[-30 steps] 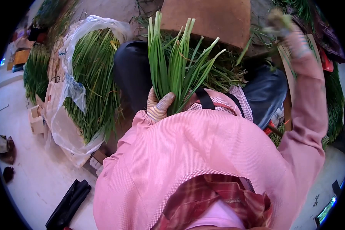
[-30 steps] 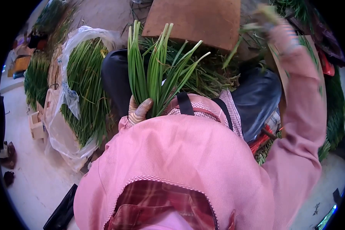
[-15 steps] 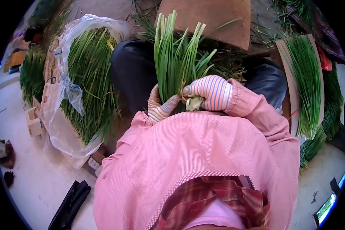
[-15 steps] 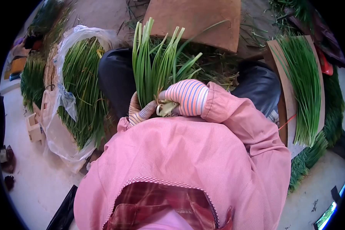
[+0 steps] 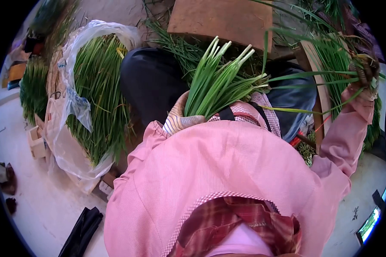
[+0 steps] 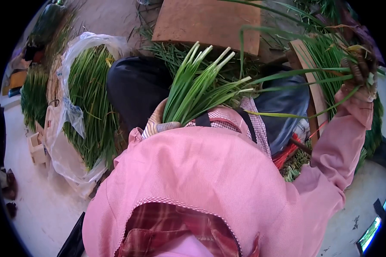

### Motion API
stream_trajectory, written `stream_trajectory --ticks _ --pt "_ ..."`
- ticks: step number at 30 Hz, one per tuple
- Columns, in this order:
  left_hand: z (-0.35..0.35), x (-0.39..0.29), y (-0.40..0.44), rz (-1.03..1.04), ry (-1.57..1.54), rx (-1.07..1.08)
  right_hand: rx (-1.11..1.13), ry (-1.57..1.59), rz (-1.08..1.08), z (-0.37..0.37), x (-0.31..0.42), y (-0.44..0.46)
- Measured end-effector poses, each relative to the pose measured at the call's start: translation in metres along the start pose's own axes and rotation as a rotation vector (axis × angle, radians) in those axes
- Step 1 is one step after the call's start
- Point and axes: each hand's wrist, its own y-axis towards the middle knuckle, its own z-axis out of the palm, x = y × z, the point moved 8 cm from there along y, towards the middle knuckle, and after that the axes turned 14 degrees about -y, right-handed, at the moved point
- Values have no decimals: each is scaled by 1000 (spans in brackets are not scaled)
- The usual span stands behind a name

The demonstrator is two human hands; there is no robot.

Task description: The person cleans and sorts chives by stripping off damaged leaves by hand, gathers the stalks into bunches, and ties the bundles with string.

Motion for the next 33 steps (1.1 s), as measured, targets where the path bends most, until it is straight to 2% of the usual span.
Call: stream_trajectory --ticks 2,3,4,5,7,8,9,11,12,13,14,15,17,18,20,21,22,24,25,26,27,28,32,33 --pt "-1 -1 -2 48 -46 -18 0 -189 -113 -10 8 3" --pt "5 -9 -4 101 -245 76 -4 -250 -151 -14 10 6" --pt "13 -21 -6 156 -441 170 100 373 -106 -6 6 15" --pt "11 -27 -14 186 -510 144 204 1001 -61 5 6 24" --pt "-28 -18 -17 134 -558 146 316 1654 -42 26 15 36" --pt "-27 -23 -21 113 -639 227 160 1329 170 43 -2 45" --pt "-27 -33 -24 209 -663 305 9 992 366 54 -19 48" --pt "-26 -40 -30 179 -739 343 -290 791 619 68 66 40" --pt "-22 -40 -33 119 -834 390 -176 923 725 112 69 29" --pt "-16 -38 -34 62 -869 438 8 852 854 150 95 22" --pt "-14 -37 -35 61 -860 438 597 373 550 214 128 20" --pt "-13 -34 -34 59 -887 408 936 -68 2 270 166 11" --pt "-9 -32 -33 48 -890 370 1011 91 -170 300 198 -26" --pt "-8 -31 -31 37 -883 374 852 -161 -198 299 202 -16" --pt "-1 -16 -37 -132 -799 448 947 589 144 288 217 2" --pt "-4 -12 -36 -154 -759 384 917 845 150 287 224 8" --pt "-2 -15 -35 -171 -752 392 1074 1136 220 271 236 9" --pt "-8 -35 -26 90 -344 159 923 1793 430 267 247 6" --pt "-6 -47 -24 192 -189 56 847 1950 389 276 248 9" --pt "-1 -49 -22 195 -188 107 768 2107 349 288 244 13" --pt "-3 -47 -22 125 -173 96 791 2219 546 310 235 9" --pt "-5 -43 -24 53 -153 82 750 2299 331 263 245 16" --pt "-11 -37 -23 41 -112 37 645 2168 397 248 222 11" --pt "-8 -37 -22 32 -98 73 721 2137 376 245 220 9"
